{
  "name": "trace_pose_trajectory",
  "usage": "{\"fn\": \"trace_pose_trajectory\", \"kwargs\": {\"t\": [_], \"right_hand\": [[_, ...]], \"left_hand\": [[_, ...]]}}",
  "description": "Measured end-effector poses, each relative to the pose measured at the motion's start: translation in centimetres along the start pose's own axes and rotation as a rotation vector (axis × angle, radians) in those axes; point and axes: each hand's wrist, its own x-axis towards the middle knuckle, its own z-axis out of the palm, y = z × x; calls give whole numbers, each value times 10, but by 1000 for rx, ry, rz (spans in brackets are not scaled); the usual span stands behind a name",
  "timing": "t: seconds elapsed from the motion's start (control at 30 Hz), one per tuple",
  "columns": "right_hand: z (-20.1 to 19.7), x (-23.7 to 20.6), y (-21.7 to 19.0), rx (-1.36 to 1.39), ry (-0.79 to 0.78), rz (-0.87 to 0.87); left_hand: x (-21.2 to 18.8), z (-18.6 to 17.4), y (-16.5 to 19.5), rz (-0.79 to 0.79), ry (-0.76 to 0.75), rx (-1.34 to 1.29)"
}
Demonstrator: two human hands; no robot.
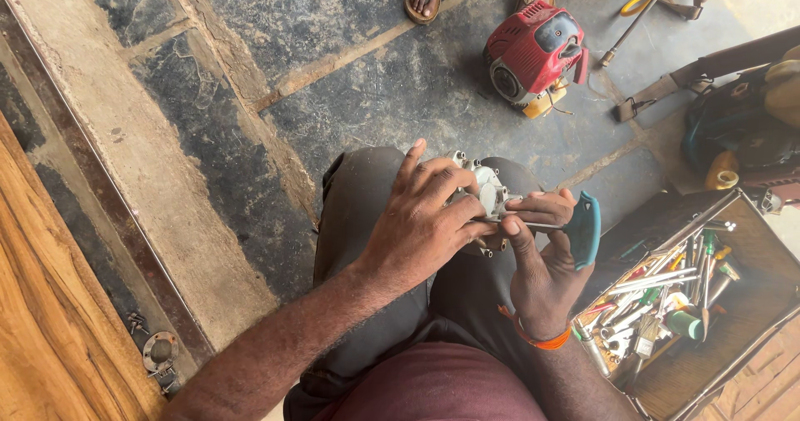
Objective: The person sits on the floor and uses a screwdriver to remove and insert screws into a small mechanical part held on their lap. They rotate the part to access different sides and continue adjusting screws throughout the clip.
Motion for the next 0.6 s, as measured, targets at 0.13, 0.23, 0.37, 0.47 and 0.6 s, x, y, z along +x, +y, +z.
{"fn": "trace_pose_trajectory", "kwargs": {"t": [0.13,0.23,0.37,0.47,0.6], "right_hand": [[-4,5,-10,64,-84,16],[-7,12,-19,108,-160,57],[-3,11,-23,82,-136,88],[0,6,-18,4,-91,35],[0,3,-10,-84,-45,-10]], "left_hand": [[-3,-14,1,68,-82,71],[-9,-14,0,41,-118,112],[-13,3,-2,8,-35,101],[-14,15,-3,-11,10,100],[-14,15,-1,-10,22,109]]}}
